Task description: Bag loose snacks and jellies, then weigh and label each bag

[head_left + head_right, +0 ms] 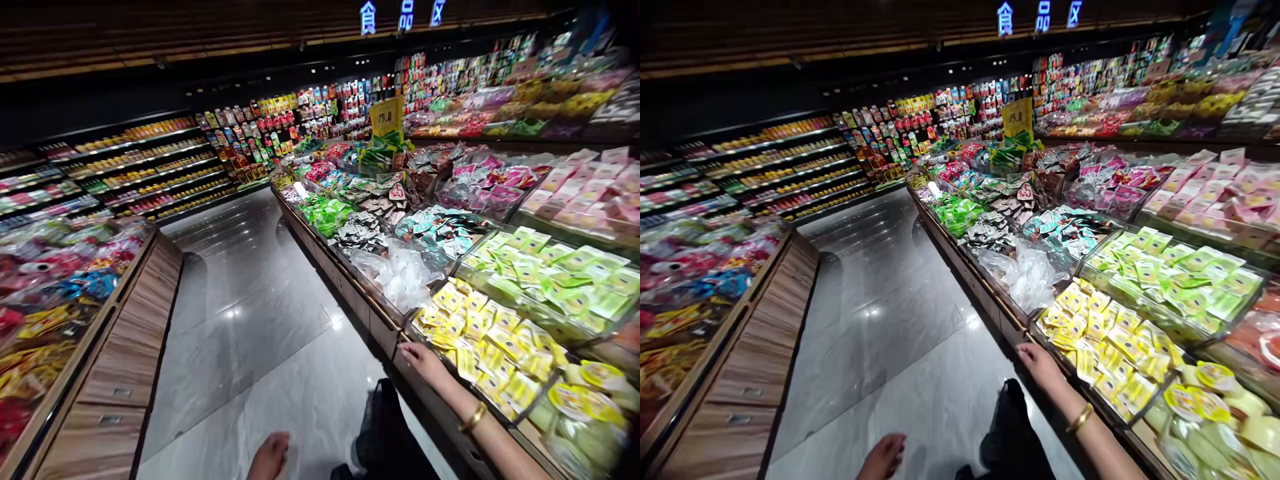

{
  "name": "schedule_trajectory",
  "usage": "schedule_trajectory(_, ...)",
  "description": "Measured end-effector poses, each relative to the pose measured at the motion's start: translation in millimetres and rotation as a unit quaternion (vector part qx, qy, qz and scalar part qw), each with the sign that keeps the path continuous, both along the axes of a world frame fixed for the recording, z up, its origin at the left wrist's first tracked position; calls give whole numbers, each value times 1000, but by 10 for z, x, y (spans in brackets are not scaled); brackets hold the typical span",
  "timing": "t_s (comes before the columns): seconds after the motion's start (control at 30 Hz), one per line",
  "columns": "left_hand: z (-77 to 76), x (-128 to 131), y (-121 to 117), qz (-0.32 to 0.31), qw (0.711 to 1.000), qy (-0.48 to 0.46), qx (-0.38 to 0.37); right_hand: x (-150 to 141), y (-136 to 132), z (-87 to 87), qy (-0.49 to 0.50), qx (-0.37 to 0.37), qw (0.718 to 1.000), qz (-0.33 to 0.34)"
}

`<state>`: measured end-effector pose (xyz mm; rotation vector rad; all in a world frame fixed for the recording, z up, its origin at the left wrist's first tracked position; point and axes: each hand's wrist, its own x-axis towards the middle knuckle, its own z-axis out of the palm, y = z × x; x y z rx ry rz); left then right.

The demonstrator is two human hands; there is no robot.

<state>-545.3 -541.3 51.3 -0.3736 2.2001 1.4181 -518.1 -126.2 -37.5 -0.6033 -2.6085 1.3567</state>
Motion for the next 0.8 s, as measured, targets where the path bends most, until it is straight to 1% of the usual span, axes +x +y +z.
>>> schedule_trajectory(0.07, -191, -764, 497, -36, 999, 13, 1, -609, 315, 105, 9, 16, 1000, -13)
schedule_trajectory(0.1, -266, -1096, 777, -51, 998, 24, 8, -935, 479, 145, 10, 23, 1000, -18)
schedule_trajectory(0.13, -320, -1375, 1065, -66, 997, 34, 19, -1270, 640, 178, 10, 33, 999, -30)
schedule_trajectory(0.17, -349, -1597, 1351, -80, 995, 46, 33, -1603, 792, 204, 10, 42, 998, -39)
schedule_trajectory(0.2, -351, -1762, 1622, -95, 993, 53, 45, -1928, 930, 223, 6, 50, 998, -47)
schedule_trajectory(0.27, -285, -1960, 2089, -127, 988, 59, 65, -2511, 1156, 238, -7, 64, 996, -57)
schedule_trajectory(0.3, -228, -2020, 2271, -146, 985, 61, 73, -2753, 1241, 235, -17, 69, 996, -60)
schedule_trajectory(0.37, -105, -2132, 2525, -173, 980, 64, 79, -3107, 1364, 210, -44, 72, 995, -55)
schedule_trajectory(0.43, -22, -2282, 2649, -177, 979, 64, 78, -3278, 1443, 180, -74, 72, 994, -40)
schedule_trajectory(0.5, -13, -2470, 2695, -162, 982, 57, 79, -3289, 1509, 174, -90, 75, 993, -26)
schedule_trajectory(0.6, -118, -2741, 2739, -144, 985, 36, 91, -3121, 1640, 256, -79, 96, 992, -32)
schedule_trajectory(0.67, -207, -2885, 2817, -144, 984, 26, 101, -2974, 1751, 364, -57, 95, 992, -60)
schedule_trajectory(0.7, -239, -2951, 2879, -146, 983, 25, 105, -2907, 1803, 427, -42, 73, 993, -83)
schedule_trajectory(0.73, -256, -3016, 2957, -148, 982, 24, 112, -2851, 1845, 493, -25, 33, 993, -107)
schedule_trajectory(0.8, -226, -3155, 3146, -161, 977, 23, 137, -2781, 1875, 631, 9, -80, 986, -147)
